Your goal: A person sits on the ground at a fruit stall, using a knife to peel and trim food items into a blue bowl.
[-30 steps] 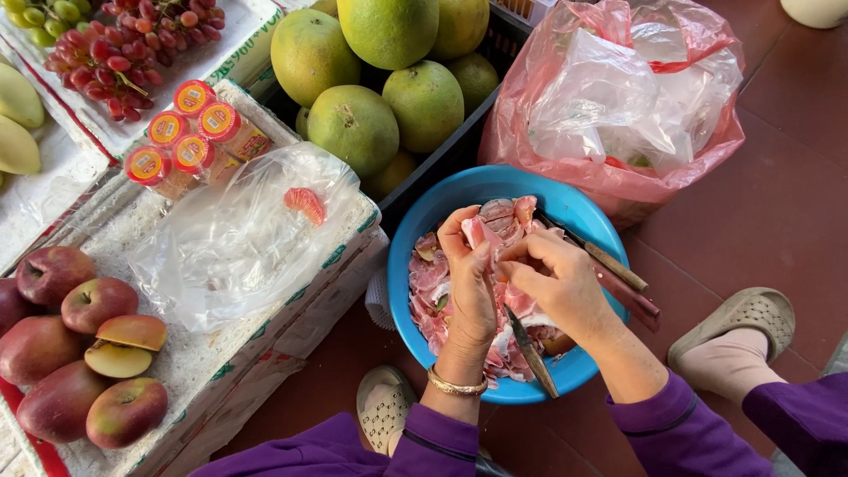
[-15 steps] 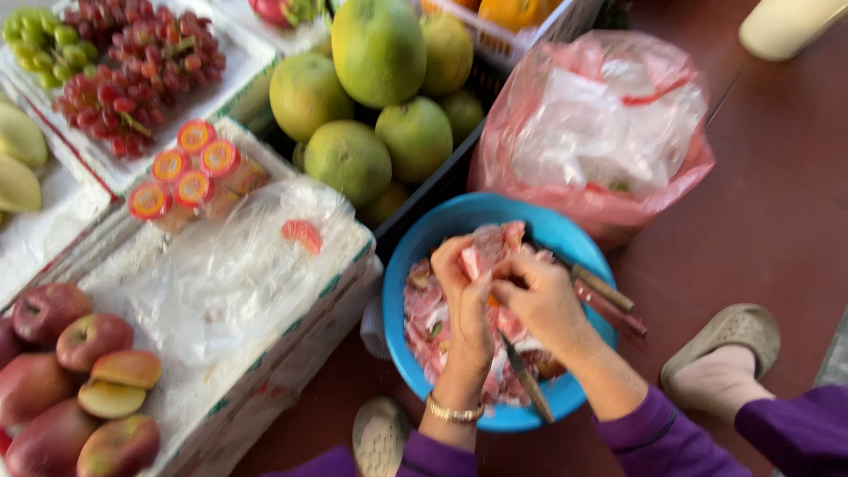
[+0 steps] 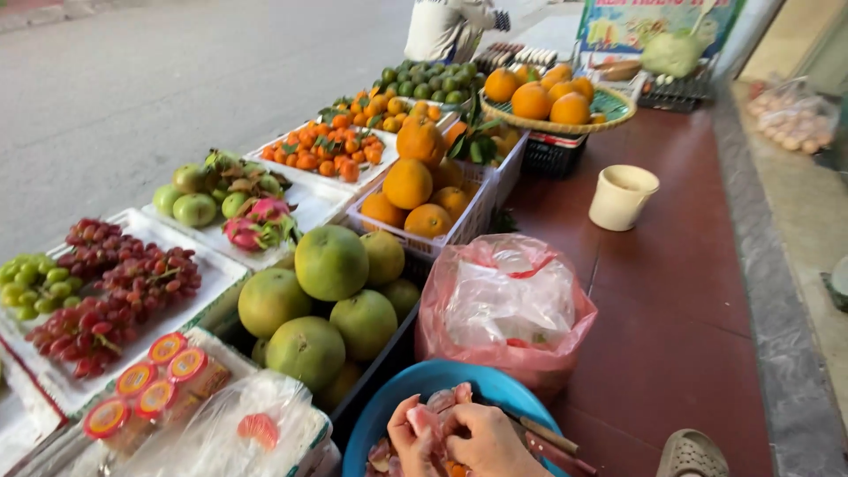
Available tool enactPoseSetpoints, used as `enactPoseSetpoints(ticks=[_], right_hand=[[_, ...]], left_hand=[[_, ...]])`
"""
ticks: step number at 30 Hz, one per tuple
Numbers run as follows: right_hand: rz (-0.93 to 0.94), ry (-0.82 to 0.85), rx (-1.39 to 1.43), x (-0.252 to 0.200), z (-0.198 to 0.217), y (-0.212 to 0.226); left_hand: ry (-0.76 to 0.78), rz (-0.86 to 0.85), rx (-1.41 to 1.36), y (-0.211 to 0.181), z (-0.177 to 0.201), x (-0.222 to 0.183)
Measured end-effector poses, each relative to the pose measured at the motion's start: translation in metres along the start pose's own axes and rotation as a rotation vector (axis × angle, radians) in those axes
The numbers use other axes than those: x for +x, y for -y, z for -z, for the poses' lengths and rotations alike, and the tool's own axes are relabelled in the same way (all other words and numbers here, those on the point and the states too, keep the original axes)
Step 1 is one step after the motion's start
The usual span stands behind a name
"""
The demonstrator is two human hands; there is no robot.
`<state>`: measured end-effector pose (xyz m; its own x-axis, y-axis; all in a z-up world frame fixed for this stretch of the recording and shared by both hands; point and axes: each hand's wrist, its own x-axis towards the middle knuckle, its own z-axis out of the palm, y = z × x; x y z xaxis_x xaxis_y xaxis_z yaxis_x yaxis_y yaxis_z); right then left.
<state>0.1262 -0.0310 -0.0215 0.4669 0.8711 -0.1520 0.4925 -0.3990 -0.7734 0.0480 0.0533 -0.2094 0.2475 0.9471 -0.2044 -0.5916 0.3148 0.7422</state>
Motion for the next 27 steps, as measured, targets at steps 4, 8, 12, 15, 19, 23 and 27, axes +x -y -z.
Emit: enactPoseSetpoints(ticks=[4, 8, 12, 15, 19, 23, 27], right_hand=[[0.167, -0.051, 0.029, -0.002, 0.007, 0.001], [0.234, -0.059, 0.042, -0.004, 0.007, 0.002], [0.033, 0.111, 0.116, -0.021, 0.019, 0.028], [0.117, -0.048, 0.036, -0.014, 0.007, 0.012], [0.105, 0.031, 0.163, -0.014, 0.022, 0.016], [0.089, 0.054, 0.121, -0.005, 0.034, 0.014], [-0.057, 0.212, 0.237, -0.021, 0.054, 0.047]], left_hand=[[0.048, 0.072, -0.285, -0.002, 0.003, 0.012], [0.166, 0.113, -0.393, 0.021, 0.032, 0.039], [0.100, -0.049, -0.200, 0.025, 0.031, 0.044], [0.200, -0.253, -0.027, 0.024, 0.024, 0.044], [0.130, -0.102, 0.029, 0.010, 0.001, 0.024], [0.126, -0.092, -0.053, -0.004, -0.026, 0.004], [0.188, -0.193, 0.029, 0.010, -0.016, 0.015]])
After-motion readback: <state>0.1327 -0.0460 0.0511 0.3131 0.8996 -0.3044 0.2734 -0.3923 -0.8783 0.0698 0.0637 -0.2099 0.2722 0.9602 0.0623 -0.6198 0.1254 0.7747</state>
